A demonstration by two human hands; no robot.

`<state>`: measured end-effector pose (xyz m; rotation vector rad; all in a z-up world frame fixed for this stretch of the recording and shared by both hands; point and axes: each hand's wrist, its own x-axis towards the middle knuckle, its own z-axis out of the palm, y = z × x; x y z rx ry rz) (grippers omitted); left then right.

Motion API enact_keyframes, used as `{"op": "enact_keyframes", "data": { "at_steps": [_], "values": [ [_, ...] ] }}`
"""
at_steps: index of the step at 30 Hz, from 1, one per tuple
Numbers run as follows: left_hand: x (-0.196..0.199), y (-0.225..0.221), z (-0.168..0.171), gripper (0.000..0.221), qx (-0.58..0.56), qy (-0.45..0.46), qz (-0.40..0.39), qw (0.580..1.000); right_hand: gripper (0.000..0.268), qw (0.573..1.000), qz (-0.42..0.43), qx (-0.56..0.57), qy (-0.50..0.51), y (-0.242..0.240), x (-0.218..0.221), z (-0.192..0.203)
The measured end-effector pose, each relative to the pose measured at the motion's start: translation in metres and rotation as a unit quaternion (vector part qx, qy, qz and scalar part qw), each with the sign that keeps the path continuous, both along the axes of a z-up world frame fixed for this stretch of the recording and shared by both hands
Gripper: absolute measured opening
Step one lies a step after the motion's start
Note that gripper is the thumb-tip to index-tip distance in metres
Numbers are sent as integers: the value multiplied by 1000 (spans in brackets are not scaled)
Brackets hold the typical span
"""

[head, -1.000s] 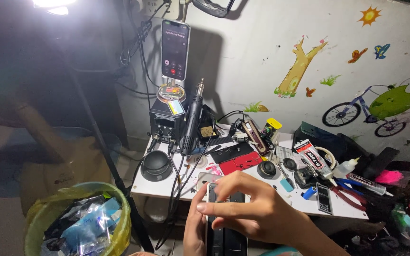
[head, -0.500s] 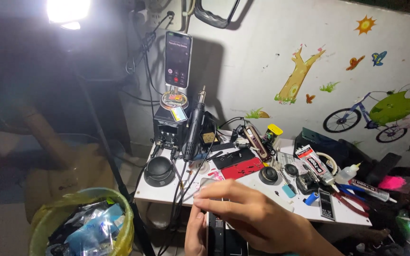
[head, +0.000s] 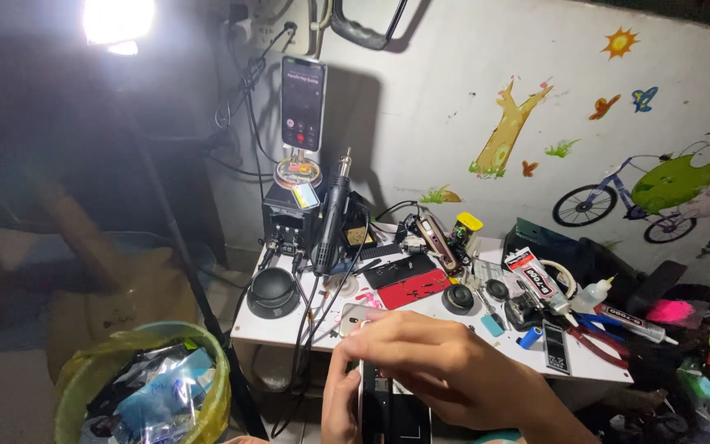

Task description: The person is disassembling a smartphone at a repair bench, using a screwdriver to remove screws and prying off the back cover to inspect the internal hardware.

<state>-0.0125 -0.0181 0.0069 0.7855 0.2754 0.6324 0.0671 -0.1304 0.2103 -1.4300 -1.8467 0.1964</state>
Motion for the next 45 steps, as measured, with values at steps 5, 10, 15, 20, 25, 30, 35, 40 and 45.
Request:
{"op": "enact_keyframes", "data": {
  "at_steps": [5,10,15,20,25,30,35,40,45],
  "values": [
    [-16,-9,46,75,-59,72,-39,995,35,989,-91,104,-53,-14,-2,-18],
    [-15,-11,21,69,108,3,10,994,55,999,-34,-1,-12,-35,-4,-5],
    [-12,-23,4,77,155,-22,10,988,35,993,-52,83,-64,-45,-19,3],
    [-27,-42,8,76,84,-49,-12,995,48,986,-61,124,-90,-67,-18,-3],
    [-34,-46,7,76,184,-67,41,980,43,997,2,71,-32,-84,-38,20],
    [-54,-65,30,79,66,-22,-3,998,35,966,-81,212,-125,-88,-32,-9],
    [-48,-68,20,79,84,-91,-2,992,38,989,-60,123,-62,-101,-52,6],
    [-56,-67,30,83,93,-50,-8,994,28,958,-167,227,-58,-96,-72,4],
    [-50,-55,14,83,106,5,3,994,40,971,-153,179,-35,-101,-50,-28]
  ]
}}
